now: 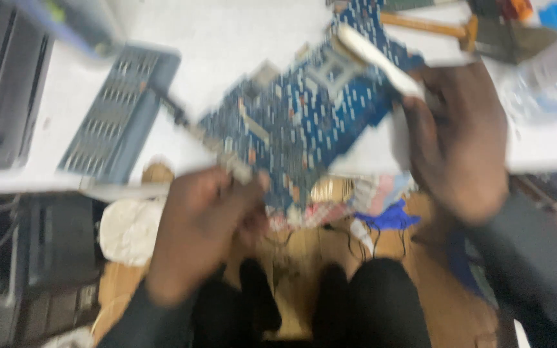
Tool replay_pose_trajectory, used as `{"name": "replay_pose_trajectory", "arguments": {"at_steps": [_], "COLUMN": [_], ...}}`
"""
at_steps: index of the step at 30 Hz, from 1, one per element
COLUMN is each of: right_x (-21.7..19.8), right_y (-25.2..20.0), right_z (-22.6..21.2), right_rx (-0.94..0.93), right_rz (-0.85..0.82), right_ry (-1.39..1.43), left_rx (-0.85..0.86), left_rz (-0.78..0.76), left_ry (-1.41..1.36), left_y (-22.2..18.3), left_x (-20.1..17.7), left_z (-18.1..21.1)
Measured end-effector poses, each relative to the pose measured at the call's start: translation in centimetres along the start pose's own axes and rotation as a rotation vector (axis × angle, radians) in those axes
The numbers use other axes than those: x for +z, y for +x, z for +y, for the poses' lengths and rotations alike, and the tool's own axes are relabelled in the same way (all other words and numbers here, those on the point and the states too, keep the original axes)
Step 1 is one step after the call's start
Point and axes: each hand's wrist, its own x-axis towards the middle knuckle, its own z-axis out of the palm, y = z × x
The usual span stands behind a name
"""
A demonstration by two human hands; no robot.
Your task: Cleaning a laptop motherboard using a small brush and cleaning solution on a repair bench.
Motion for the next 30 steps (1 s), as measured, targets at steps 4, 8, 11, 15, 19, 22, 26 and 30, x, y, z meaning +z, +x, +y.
{"name": "replay_pose_trajectory", "arguments": {"at_steps": [4, 8, 11, 15, 19, 22, 26, 30], "right_x": [-0.6, -0.7, -1.1, -0.8, -0.7, -0.4, -1.0, -0.7], "right_y": [1.0, 1.2, 1.3, 0.8, 0.7, 0.7, 1.6, 2.4], "right_z": [-0.9, -0.3, -0.7, -0.3, -0.2, -0.6, -1.3, -1.2], "right_rx": [0.324, 0.37, 0.346, 0.317, 0.247, 0.25, 0.315, 0.443], "right_rz": [-0.142, -0.152, -0.134, -0.087, -0.071, -0.099, -0.161, -0.23], "right_ry": [0.009, 0.054, 0.06, 0.052, 0.074, 0.052, 0.063, 0.058], "left_rx": [-0.174, -0.358, -0.152, -0.059, 0.047, 0.061, 0.036, -0.328], "left_rz": [0.097, 0.193, 0.186, 0.085, 0.066, 0.078, 0.14, 0.322], "left_ry": [0.02, -0.195, -0.275, -0.223, -0.266, -0.262, -0.071, -0.226], "left_y": [1.2, 1.4, 1.0, 0.9, 0.8, 0.5, 0.4, 1.2], "left_x": [0.4, 1.2, 1.7, 1.1, 1.3, 1.1, 1.1, 1.9], "left_z": [-2.2, -1.7, -2.6, -1.7, -1.9, -2.0, -1.3, -1.2]}}
